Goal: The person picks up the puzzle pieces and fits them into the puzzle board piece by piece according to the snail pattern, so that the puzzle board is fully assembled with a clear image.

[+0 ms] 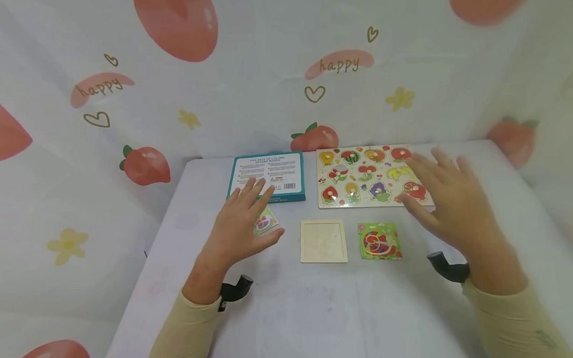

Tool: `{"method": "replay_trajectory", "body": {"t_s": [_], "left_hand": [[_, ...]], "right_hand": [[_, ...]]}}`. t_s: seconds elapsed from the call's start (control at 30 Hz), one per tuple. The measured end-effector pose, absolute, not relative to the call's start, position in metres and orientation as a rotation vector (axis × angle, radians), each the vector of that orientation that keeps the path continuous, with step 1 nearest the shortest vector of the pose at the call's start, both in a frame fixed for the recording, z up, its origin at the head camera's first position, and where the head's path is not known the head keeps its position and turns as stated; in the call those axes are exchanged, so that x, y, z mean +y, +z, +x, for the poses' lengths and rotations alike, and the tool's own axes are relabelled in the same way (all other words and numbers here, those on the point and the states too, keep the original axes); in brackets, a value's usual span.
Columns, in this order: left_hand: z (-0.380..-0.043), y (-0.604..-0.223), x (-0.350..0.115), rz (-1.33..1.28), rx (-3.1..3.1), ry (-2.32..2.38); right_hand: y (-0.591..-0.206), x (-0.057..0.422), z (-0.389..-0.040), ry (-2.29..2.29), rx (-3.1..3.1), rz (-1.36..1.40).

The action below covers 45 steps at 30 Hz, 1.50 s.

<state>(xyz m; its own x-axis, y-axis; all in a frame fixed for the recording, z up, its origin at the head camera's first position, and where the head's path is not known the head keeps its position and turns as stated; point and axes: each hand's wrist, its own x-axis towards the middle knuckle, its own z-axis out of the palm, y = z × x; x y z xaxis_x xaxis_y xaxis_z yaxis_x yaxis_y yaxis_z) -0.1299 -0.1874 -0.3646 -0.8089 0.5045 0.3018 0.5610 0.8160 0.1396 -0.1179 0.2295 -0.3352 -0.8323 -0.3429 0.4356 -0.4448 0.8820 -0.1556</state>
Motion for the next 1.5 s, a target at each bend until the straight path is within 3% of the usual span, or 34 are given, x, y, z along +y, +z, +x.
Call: {"method": "replay_trajectory", "body": {"t_s": [0.27,0.53,0.9,1.23,1.5], "left_hand": [[-0.136,-0.374,-0.179,-0.877,-2.824,-0.392],[-0.135,-0.388,-0.166,-0.974,-2.993,-0.846],[-0.143,-0.417,-0.156,-0.833,-3.042,-1.275],[-0.149,-0.438,-0.147,-0.629,-3.189,-1.268],[-0.151,-0.452,-0.144,-0.672,-3.219,-1.19]], "right_hand": [[-0.342,0.219,-0.12,0.365,-2.588,0.675],[-0.346,0.208,-0.115,0.366,-2.653,0.709],[-0.359,0.196,-0.117,0.362,-2.716,0.77],[-0.373,0.188,-0.127,0.432,-2.993,0.714],[-0.389,0.184,-0.134,0.473,-3.066,0.716]]}}
